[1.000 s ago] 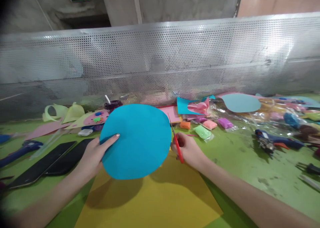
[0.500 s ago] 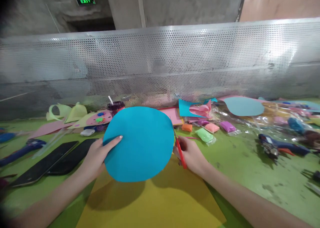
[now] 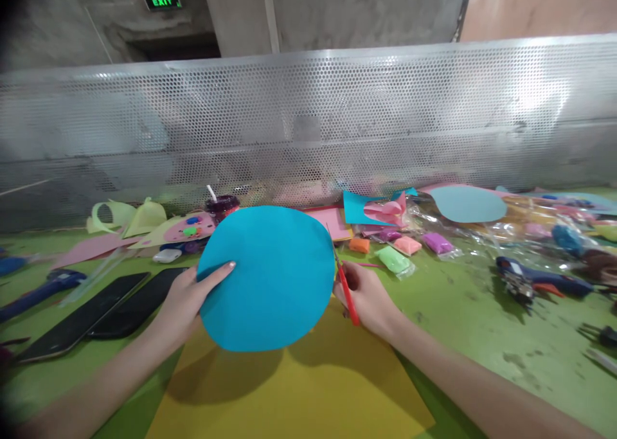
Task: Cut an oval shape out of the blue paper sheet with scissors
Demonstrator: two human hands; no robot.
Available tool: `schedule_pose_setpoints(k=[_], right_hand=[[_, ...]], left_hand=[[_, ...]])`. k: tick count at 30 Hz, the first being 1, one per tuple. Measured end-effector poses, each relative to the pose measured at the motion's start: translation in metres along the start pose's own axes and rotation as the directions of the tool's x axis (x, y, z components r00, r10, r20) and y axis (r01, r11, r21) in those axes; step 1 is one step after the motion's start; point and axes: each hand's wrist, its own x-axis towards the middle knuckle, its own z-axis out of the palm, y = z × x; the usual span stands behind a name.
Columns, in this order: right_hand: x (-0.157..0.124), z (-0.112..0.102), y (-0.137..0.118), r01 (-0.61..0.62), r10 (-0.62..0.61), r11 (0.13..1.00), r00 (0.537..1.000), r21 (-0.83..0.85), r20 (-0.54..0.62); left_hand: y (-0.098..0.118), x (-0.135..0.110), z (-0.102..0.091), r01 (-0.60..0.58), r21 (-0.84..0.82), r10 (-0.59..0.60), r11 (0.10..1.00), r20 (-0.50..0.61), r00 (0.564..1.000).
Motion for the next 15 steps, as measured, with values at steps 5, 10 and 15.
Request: schedule_pose_setpoints(k=[5, 10, 15], right_hand=[[0.0004, -0.0008, 0.0003, 0.012, -0.012, 1.0, 1.0, -0.02, -0.018], [-0.0004, -0.0013, -0.0014, 0.013, -0.013, 1.0, 1.0, -0.024, -0.015], [-0.0014, 0.0003, -0.0032, 0.028, -0.029, 0.999, 0.999, -0.021, -0.019]], left_hand=[[0.0007, -0.0005, 0.0021, -0.002, 0.003, 0.002, 1.0, -0.024, 1.0], [-0.0003, -0.0005, 0.0018, -0.005, 0.013, 0.005, 1.0, -0.009, 1.0], [0.0016, -0.0018, 0.0013, -0.01, 0.023, 0.01, 1.0, 0.007, 1.0]])
